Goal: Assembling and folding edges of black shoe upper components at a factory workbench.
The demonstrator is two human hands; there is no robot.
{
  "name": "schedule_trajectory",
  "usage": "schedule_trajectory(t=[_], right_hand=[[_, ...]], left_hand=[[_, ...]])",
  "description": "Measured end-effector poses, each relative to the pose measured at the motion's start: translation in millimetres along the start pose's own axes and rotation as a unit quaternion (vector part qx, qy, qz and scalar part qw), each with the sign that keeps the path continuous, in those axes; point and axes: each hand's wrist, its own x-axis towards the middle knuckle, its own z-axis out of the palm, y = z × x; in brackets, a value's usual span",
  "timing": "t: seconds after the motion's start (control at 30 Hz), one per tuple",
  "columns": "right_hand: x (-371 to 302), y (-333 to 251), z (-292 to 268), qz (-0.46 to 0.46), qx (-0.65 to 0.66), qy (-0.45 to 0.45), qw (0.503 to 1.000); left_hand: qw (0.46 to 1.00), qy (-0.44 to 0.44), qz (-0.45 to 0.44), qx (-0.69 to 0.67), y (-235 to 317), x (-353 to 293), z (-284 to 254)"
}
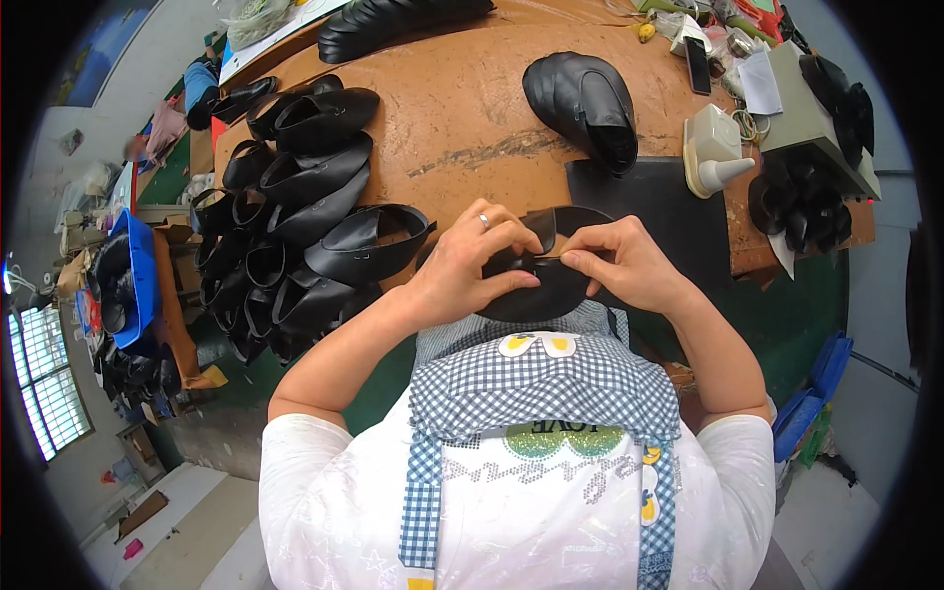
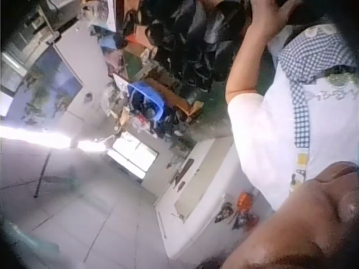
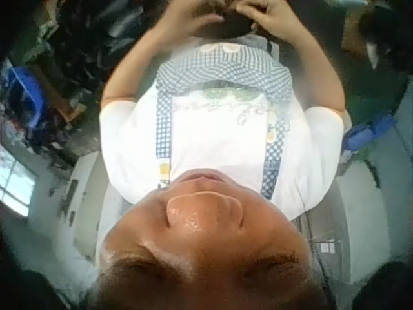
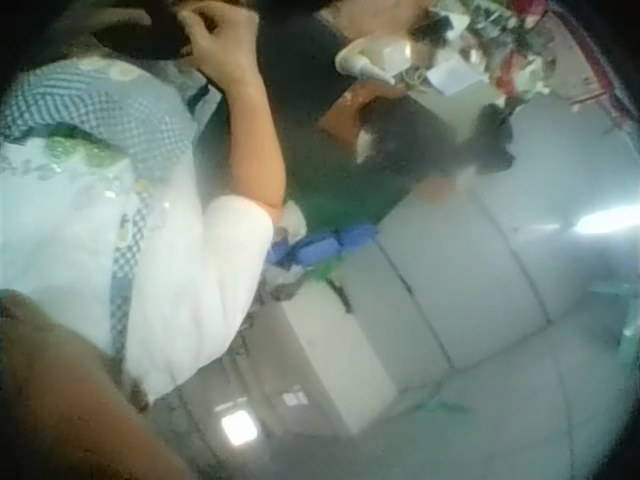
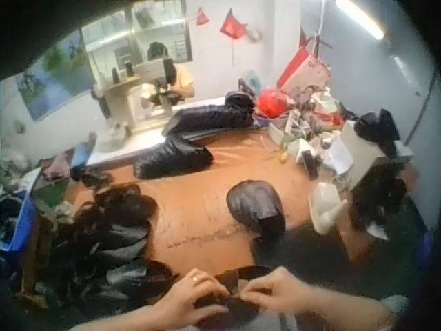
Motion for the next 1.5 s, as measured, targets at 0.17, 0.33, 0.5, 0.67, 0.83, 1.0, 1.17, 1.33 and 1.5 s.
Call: schedule_trajectory(t=[0.17, 0.33, 0.5, 0.67, 0.83, 1.0, 1.17, 1.33, 1.5], right_hand=[[-2.3, 7.4, 5.8, -0.03, 0.038, 0.011, 0.999], [-3.8, 19.4, 11.4, 0.013, 0.11, -0.012, 0.994], [10.0, 10.9, 22.8, 0.091, 0.205, -0.118, 0.967], [9.9, 21.9, 43.9, 0.056, 0.185, -0.061, 0.979], [5.6, 30.9, 44.7, 0.071, 0.168, -0.035, 0.983], [5.7, 31.8, 42.6, 0.081, 0.201, -0.039, 0.975], [0.6, 33.1, 46.3, -0.002, 0.142, 0.164, 0.976], [11.4, 43.0, 52.6, -0.091, 0.071, 0.316, 0.942], [24.0, 48.4, 67.3, -0.148, 0.009, 0.365, 0.919]], left_hand=[[0.991, 0.082, 0.003, -0.106, -11.1, -1.8, 11.4], [0.981, 0.108, 0.142, 0.072, -8.8, -4.8, 11.6], [0.921, 0.109, 0.308, 0.212, -3.3, -14.0, 19.2], [0.933, 0.072, 0.289, 0.201, -8.8, -15.8, 7.4], [0.948, -0.003, 0.264, 0.178, -6.7, -28.1, 5.0], [0.955, -0.026, 0.239, 0.173, -8.2, -27.1, 2.1], [0.937, 0.182, 0.167, 0.247, -12.7, -35.2, -1.8], [0.866, 0.397, -0.2, -0.227, -38.8, -38.0, 42.4], [0.753, 0.18, -0.287, -0.564, -27.6, -6.3, 80.0]])
